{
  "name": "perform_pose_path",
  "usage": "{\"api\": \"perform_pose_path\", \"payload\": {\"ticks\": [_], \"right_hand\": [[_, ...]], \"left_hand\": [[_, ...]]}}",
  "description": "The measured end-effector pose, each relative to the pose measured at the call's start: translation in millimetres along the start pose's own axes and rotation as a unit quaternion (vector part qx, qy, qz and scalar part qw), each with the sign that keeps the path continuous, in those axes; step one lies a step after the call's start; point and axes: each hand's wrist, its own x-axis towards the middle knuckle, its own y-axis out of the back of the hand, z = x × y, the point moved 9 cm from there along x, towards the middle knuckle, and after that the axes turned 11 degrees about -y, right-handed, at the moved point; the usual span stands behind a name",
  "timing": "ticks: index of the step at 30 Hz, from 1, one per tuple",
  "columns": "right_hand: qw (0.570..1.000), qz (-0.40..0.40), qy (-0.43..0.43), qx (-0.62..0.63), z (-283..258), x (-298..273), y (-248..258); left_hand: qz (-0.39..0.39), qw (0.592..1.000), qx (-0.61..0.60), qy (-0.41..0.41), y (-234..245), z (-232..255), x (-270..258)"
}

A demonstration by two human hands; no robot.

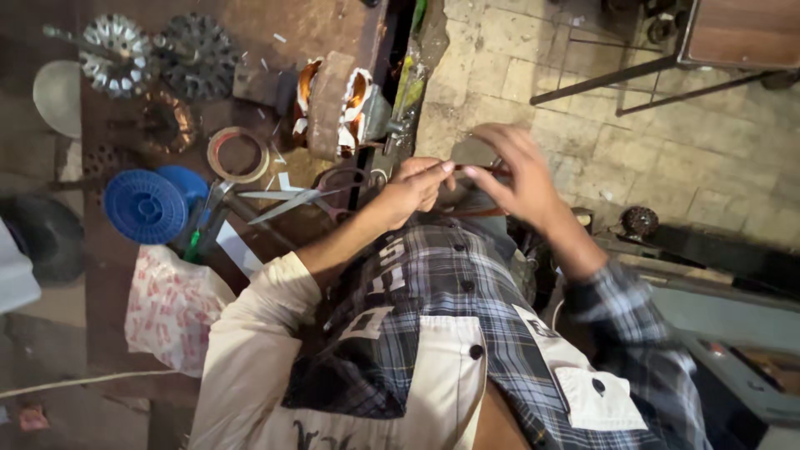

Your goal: The person cuts a piece of white paper with scissors and then uses it to wrap and secure copper wire coils on a cylindrical electrical component. They repeatedly adjust the wire and paper, using both hands to manipulate the assembly on a workbench.

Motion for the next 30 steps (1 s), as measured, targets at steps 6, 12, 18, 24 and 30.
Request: {"api": "perform_pose_path", "payload": {"ticks": [6,12,18,24,30], "right_hand": [[0.95,-0.01,-0.23,0.212,95.0,19.7,-29.6],[0.767,0.208,-0.435,0.423,272.6,-37.3,37.3],[0.808,0.211,-0.538,0.115,328.8,-104.0,103.8],[0.795,0.177,-0.427,0.394,198.3,-79.9,9.2],[0.977,0.006,0.06,-0.203,9.6,-7.0,-49.0]], "left_hand": [[0.007,1.0,-0.002,-0.002,9.2,0.0,-7.2],[0.027,0.998,-0.044,-0.021,26.0,2.8,-16.7],[0.035,0.995,-0.094,-0.017,29.4,0.0,-15.5],[0.055,0.994,-0.093,-0.004,25.4,-2.2,-9.9],[0.07,0.995,-0.07,-0.01,20.5,1.2,-17.6]]}}
